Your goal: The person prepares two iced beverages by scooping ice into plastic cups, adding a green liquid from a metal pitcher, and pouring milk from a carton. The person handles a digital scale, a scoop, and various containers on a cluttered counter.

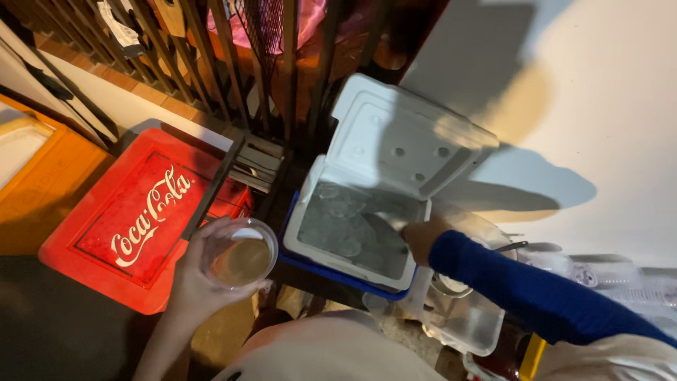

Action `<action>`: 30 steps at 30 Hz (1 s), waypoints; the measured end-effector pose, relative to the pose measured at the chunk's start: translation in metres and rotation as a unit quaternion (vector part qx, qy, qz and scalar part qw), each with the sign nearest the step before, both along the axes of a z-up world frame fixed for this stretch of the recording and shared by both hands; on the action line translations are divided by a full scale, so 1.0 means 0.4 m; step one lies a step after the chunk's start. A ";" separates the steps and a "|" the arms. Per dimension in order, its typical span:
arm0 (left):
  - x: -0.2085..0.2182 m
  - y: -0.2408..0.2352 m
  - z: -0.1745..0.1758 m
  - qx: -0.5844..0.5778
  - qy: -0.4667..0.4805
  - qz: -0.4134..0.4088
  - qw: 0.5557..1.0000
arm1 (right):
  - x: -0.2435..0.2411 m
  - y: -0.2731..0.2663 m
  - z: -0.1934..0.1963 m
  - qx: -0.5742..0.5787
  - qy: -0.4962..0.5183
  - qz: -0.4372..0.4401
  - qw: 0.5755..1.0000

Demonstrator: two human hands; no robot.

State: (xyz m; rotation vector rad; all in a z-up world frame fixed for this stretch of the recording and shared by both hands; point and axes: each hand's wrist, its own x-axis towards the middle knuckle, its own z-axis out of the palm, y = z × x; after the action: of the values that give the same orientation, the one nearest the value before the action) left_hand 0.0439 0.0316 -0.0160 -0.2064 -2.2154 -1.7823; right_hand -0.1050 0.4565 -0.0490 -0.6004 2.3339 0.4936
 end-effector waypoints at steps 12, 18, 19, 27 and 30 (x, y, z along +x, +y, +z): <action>-0.141 -0.112 -0.052 0.092 -0.070 -0.075 0.990 | 0.099 -0.021 -0.172 -0.177 -0.075 -0.360 0.913; -0.178 -0.155 -0.066 0.099 -0.070 -0.096 0.988 | 0.185 -0.025 -0.119 -0.204 -0.053 -0.480 0.852; -0.179 -0.159 -0.066 0.107 -0.063 -0.100 0.987 | 0.185 -0.034 -0.113 -0.205 -0.059 -0.495 0.842; -0.219 -0.128 -0.064 0.083 -0.069 -0.111 0.988 | 0.180 0.024 -0.148 -0.234 0.037 -0.300 0.924; -0.232 -0.114 -0.053 0.090 -0.065 -0.120 0.987 | 0.191 0.039 -0.153 -0.240 0.032 -0.310 0.919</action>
State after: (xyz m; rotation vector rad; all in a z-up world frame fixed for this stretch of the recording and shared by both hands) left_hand -0.0489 -0.0139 -0.0371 -0.3394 -2.1768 -2.1692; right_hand -0.0284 0.4720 -0.1100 -0.0218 2.5436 -0.3679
